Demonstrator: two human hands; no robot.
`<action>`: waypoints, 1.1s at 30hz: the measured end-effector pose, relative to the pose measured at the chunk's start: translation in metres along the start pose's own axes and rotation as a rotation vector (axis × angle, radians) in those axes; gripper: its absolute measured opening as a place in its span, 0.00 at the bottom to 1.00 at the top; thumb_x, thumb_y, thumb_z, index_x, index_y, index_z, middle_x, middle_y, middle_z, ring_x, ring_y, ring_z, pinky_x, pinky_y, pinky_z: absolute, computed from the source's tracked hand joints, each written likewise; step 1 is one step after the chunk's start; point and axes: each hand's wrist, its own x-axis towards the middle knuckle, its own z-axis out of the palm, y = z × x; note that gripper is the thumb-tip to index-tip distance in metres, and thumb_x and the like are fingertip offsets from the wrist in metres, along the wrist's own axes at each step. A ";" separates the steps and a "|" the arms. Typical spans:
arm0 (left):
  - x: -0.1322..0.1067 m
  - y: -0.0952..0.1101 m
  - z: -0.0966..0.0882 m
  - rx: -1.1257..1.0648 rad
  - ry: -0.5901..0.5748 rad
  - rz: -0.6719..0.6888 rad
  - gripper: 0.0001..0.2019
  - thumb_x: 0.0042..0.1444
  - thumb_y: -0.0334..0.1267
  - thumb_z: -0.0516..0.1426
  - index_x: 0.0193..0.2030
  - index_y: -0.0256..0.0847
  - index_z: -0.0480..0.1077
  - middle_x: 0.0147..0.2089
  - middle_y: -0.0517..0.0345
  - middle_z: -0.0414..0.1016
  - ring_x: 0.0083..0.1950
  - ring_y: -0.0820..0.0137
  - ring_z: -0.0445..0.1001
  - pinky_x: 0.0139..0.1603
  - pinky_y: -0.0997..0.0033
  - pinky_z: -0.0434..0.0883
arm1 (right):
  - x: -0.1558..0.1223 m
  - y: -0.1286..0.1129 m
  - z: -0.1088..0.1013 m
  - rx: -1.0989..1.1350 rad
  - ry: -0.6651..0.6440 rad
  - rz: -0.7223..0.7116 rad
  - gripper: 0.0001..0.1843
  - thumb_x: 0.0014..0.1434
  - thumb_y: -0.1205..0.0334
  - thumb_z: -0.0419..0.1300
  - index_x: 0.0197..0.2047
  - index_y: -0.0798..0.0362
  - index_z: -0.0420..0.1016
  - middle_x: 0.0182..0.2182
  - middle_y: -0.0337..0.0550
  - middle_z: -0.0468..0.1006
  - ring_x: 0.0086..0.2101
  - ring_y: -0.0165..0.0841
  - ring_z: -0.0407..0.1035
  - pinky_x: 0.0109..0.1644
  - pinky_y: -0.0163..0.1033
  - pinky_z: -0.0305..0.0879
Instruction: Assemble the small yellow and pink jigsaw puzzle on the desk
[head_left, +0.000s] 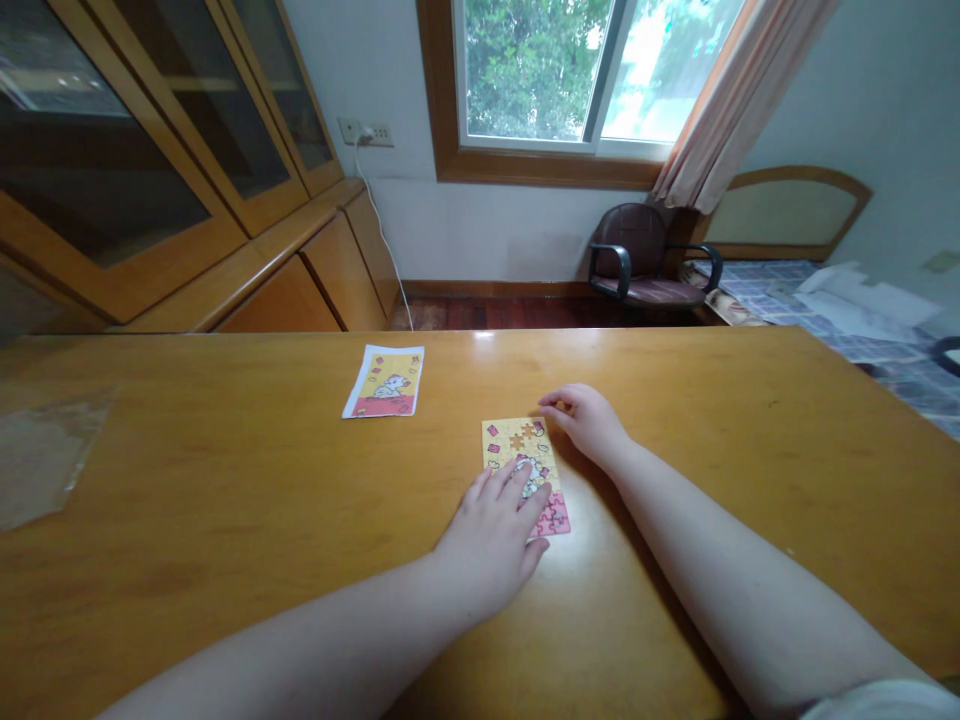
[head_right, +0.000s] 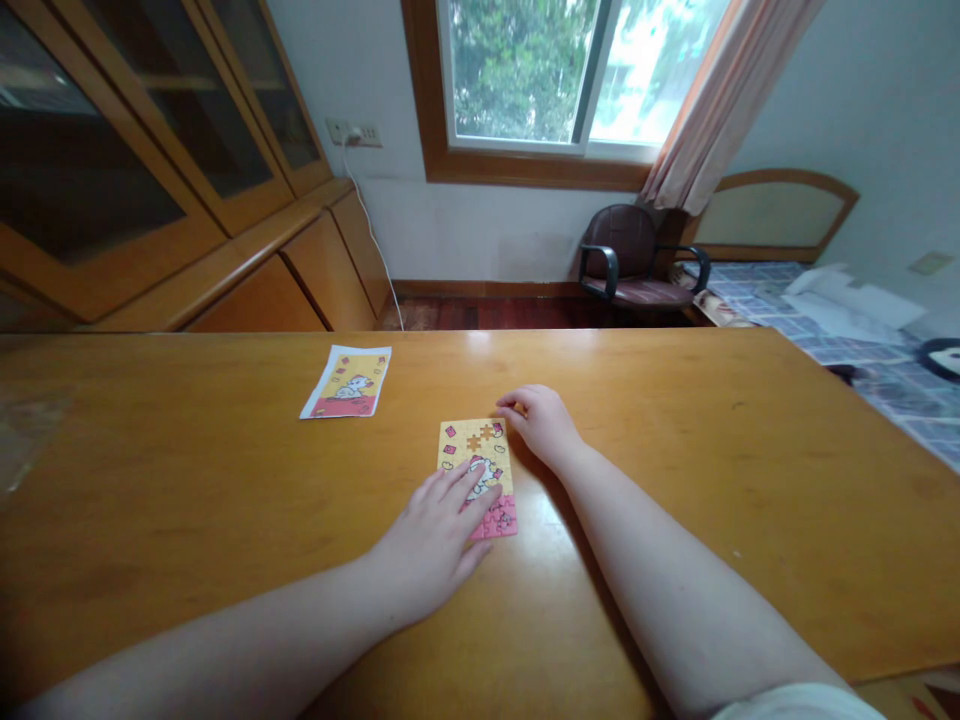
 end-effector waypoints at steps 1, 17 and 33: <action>0.000 0.000 0.001 0.000 0.004 0.000 0.27 0.64 0.50 0.50 0.67 0.45 0.60 0.71 0.46 0.57 0.71 0.53 0.54 0.69 0.45 0.54 | -0.001 -0.002 0.001 0.031 -0.036 -0.040 0.05 0.59 0.63 0.62 0.37 0.50 0.81 0.32 0.43 0.81 0.35 0.34 0.71 0.43 0.40 0.65; 0.000 0.001 -0.001 -0.009 -0.008 -0.004 0.27 0.64 0.50 0.51 0.68 0.45 0.60 0.71 0.45 0.57 0.72 0.52 0.53 0.69 0.45 0.54 | -0.005 -0.015 0.010 0.051 -0.115 0.075 0.09 0.57 0.63 0.65 0.41 0.49 0.83 0.29 0.41 0.79 0.32 0.33 0.71 0.40 0.38 0.66; 0.001 0.000 0.000 -0.006 -0.010 -0.001 0.27 0.64 0.50 0.50 0.68 0.45 0.60 0.71 0.45 0.57 0.71 0.52 0.53 0.69 0.44 0.54 | -0.004 -0.010 0.015 0.007 -0.045 -0.112 0.02 0.55 0.62 0.68 0.33 0.50 0.82 0.26 0.40 0.79 0.30 0.32 0.67 0.40 0.39 0.62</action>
